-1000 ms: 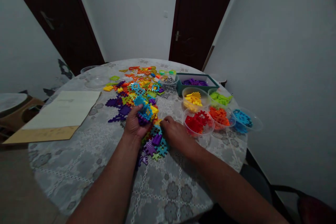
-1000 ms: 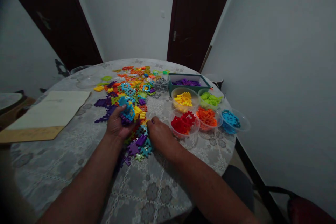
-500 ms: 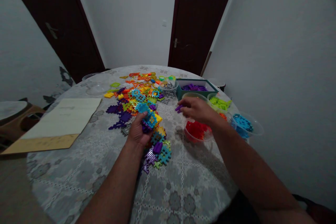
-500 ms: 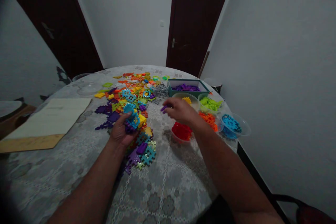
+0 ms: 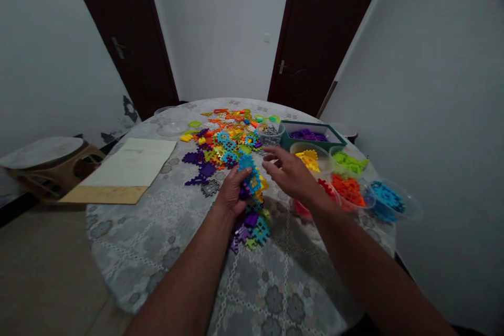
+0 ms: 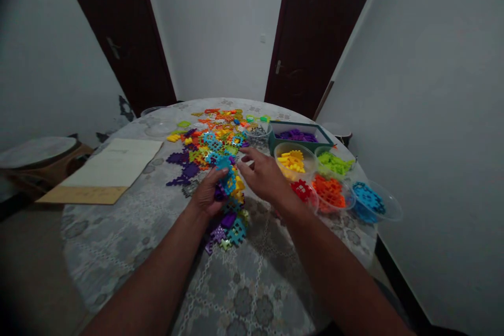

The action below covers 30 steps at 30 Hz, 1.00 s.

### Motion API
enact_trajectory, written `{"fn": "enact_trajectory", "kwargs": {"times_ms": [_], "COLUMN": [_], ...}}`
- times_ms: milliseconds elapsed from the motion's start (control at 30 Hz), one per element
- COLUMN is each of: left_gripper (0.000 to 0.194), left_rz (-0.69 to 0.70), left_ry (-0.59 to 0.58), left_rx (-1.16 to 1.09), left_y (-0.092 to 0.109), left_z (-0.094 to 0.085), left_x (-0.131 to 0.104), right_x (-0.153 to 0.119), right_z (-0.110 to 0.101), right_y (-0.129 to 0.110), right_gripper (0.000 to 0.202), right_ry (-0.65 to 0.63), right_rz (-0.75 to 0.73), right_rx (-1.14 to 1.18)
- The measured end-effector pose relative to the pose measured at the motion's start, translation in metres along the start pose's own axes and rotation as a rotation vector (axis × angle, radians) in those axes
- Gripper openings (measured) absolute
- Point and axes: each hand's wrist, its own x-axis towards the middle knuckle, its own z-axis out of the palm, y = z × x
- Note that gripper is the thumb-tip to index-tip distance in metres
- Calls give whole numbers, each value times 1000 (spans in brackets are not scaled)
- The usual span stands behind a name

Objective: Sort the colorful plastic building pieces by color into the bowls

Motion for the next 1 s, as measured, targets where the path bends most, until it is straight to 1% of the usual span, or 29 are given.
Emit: {"fn": "enact_trajectory", "kwargs": {"times_ms": [100,200,267,333,433,500,600,767,833,900,933,1000], "left_gripper": [53,54,52,49,46,46,46,50,50,50,50,49], "left_rz": [-46,-74,-93,-114,-132,-140,-137,-135,-135,-135,-136,-139], "left_ry": [-69,-73,-74,-73,-73,-72,-37,2,5,3,8,33], "left_rx": [70,114,128,136,139,148,169,217,247,258,255,241], "left_y": [-2,-3,-2,-1,1,2,3,3,2,2,2,3], "left_z": [2,3,3,3,3,3,3,5,6,5,5,4], "left_x": [-3,-5,-4,-4,-3,-2,0,-1,-1,-1,0,1], "right_x": [1,8,11,12,11,8,4,-5,-10,-15,-18,-25], "right_z": [17,23,24,25,26,27,29,32,29,18,9,-18], "right_y": [-4,5,11,15,16,16,17,20,18,17,17,23], "right_gripper": [37,29,26,25,21,19,15,11,12,13,14,19], "right_ry": [-29,-42,-9,56,144,178,200,190,196,213,224,283], "right_rz": [-8,31,90,145,192,209,225,214,198,173,162,148], "right_rx": [-45,-36,-9,0,8,49,148,269,296,320,331,330]}}
